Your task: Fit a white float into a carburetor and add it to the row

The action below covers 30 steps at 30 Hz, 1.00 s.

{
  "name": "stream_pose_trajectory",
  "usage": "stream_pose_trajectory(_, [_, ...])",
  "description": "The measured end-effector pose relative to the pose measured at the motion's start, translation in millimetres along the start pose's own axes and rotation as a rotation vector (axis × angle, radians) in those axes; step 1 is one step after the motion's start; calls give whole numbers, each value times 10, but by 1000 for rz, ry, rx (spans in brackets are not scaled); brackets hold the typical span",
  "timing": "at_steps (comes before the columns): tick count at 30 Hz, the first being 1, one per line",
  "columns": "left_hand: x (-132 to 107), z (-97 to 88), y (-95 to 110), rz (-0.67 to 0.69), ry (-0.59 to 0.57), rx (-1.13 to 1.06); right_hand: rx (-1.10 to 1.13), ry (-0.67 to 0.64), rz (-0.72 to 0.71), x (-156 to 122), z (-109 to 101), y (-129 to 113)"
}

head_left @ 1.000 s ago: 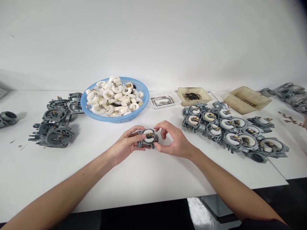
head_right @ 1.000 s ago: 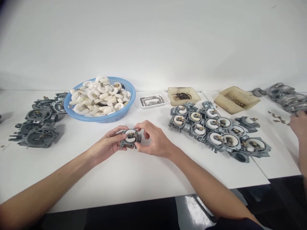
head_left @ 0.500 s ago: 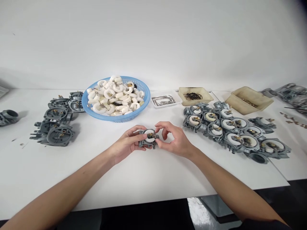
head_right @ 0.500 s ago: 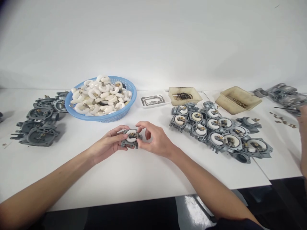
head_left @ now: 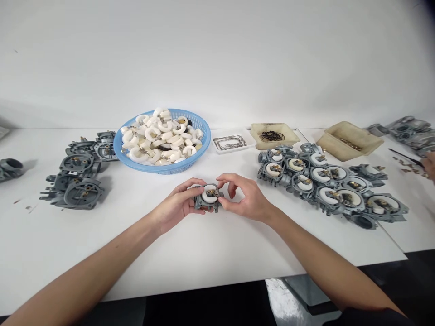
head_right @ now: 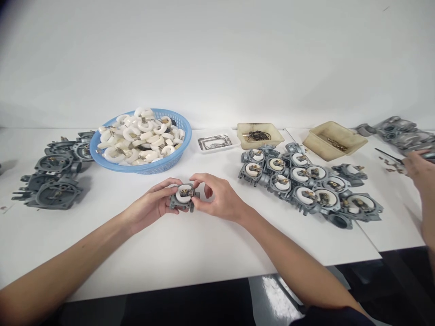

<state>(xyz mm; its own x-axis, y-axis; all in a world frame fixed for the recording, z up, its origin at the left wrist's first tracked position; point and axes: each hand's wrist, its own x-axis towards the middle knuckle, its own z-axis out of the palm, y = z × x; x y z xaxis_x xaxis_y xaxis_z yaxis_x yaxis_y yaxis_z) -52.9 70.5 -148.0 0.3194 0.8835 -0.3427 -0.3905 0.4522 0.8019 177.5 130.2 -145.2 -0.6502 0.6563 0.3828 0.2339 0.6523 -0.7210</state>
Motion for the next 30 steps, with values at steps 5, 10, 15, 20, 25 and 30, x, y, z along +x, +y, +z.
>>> stream_pose_trajectory(5, [-1,5,7,4,7,-6,24,-31,-8,-10,8,-13])
stream_pose_trajectory(10, [-8,-1,-9,19,-5,-5,60,-33,25,-25,16,-11])
stream_pose_trajectory(15, [-17,20,10,9,22,-10,72,-49,61,-29,12,-1])
stream_pose_trajectory(20, [-6,10,-12,26,24,-16,1,-4,26,-30,5,-31])
stream_pose_trajectory(25, [10,28,-85,136,109,-93,-20,22,163,-10,-4,-65])
stream_pose_trajectory(30, [-11,84,-130,205,170,-44,288,-50,451,56,1,8])
